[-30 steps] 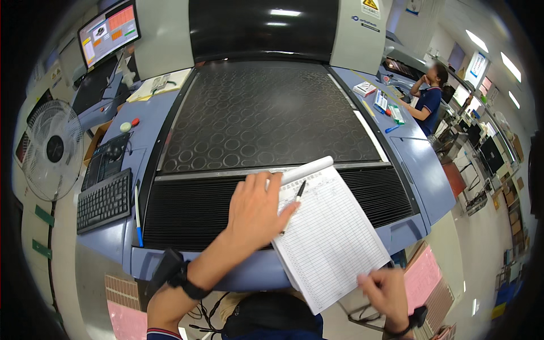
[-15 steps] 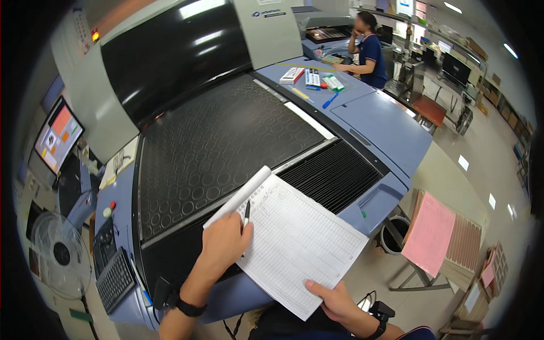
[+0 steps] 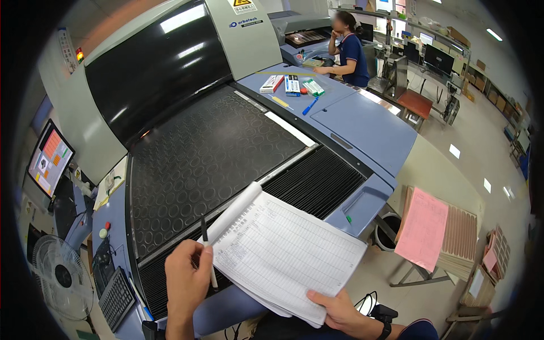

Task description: Inspecting flexible circuit board panels and logging information in a ledger while operating machinery.

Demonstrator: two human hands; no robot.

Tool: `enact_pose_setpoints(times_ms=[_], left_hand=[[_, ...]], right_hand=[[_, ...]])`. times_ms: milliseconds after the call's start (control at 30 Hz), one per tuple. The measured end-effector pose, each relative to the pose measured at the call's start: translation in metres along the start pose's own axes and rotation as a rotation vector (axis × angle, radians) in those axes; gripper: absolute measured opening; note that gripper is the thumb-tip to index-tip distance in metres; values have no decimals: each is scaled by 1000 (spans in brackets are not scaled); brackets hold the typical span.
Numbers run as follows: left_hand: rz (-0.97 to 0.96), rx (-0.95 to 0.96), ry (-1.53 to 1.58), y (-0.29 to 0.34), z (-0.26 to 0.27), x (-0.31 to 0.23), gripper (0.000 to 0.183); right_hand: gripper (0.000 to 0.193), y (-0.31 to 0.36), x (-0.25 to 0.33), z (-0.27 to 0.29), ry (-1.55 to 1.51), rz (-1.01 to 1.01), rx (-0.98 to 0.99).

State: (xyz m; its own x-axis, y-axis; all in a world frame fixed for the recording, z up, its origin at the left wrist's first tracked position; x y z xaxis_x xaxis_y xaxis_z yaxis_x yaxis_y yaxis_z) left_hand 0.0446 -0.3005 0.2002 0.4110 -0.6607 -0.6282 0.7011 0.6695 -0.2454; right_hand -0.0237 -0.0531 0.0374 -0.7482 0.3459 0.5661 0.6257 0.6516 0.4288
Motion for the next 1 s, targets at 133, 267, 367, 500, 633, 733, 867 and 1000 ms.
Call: enact_pose_setpoints(times_ms=[133, 267, 367, 500, 633, 733, 867, 1000], left_hand=[[-46, -126, 179, -15, 6, 0, 22], [-52, -90, 556, -34, -26, -9, 26], [262, 184, 868, -53, -106, -40, 25], [405, 511, 1040, -90, -249, -88, 33], [360, 368, 856, -133, -312, -120, 37], [304, 412, 648, -150, -334, -140, 39], [350, 462, 661, -151, -357, -156, 41], [49, 349, 432, -130, -334, -167, 48]], right_hand=[[69, 14, 44, 25, 16, 120, -53], [66, 37, 115, 60, 137, 475, -245], [66, 56, 172, 86, 160, 776, -279], [65, 66, 238, 134, 264, 956, -390], [56, 47, 288, 117, 204, 982, -301], [50, 17, 319, 137, 162, 857, -228], [43, -28, 342, 167, 114, 714, -175], [38, -71, 371, 195, 234, 627, -154]])
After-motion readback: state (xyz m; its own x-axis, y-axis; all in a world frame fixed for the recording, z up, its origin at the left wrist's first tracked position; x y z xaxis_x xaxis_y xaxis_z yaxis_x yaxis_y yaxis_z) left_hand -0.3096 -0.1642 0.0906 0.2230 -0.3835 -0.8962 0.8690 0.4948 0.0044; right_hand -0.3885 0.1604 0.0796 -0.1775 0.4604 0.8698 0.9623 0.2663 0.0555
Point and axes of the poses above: each hand's wrist, its own y-axis away from the middle knuckle, its own z-axis out of the back of the hand, x = y × z, the point moved 4 cm from there along -y, towards the middle knuckle
